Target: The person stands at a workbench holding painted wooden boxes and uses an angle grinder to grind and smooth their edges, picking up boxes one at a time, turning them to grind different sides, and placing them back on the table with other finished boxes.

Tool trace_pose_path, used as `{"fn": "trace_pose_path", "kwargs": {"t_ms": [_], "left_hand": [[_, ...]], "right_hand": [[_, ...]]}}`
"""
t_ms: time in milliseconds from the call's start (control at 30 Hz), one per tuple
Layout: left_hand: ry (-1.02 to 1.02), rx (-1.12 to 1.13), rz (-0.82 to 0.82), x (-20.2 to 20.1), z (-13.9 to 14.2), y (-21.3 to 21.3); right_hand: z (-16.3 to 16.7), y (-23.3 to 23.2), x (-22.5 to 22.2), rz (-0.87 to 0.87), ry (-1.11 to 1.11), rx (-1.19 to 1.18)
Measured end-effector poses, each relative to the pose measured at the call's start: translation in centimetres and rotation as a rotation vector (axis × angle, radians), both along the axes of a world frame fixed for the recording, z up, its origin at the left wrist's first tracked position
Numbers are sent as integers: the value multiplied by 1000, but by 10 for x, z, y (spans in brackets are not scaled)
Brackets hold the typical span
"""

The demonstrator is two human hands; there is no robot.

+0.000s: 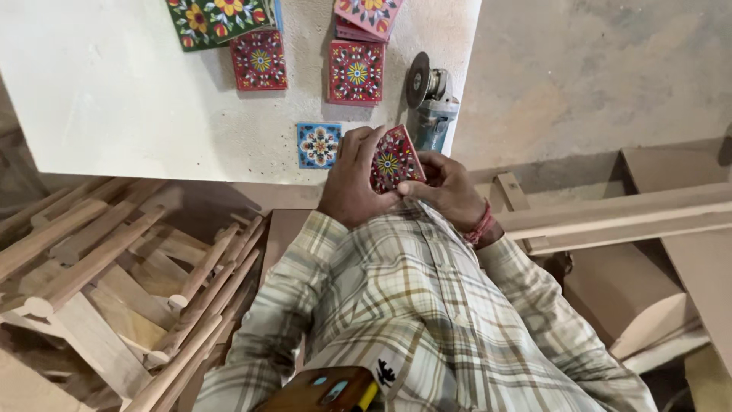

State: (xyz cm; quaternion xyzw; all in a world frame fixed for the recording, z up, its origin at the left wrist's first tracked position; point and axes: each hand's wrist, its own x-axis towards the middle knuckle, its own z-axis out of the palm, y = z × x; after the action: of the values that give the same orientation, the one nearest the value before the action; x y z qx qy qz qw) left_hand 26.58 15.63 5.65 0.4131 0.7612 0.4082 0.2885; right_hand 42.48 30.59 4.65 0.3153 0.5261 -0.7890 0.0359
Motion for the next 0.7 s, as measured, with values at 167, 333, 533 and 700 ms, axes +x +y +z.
{"fn": "trace_pose_path", "kwargs": {"t_ms": [167,333,533,700], "left_hand": [[69,43,-62,-14,28,-5],[64,43,-222,-21,48,-6],[112,48,-261,-19,59,-2],[156,26,-201,-28,64,2]], "right_hand": [[28,-10,-12,-30,-23,-21],[39,8,-20,-69,-143,82],[41,20,-16,-94,-139,60],[44,11,17,60,-85,123]]}}
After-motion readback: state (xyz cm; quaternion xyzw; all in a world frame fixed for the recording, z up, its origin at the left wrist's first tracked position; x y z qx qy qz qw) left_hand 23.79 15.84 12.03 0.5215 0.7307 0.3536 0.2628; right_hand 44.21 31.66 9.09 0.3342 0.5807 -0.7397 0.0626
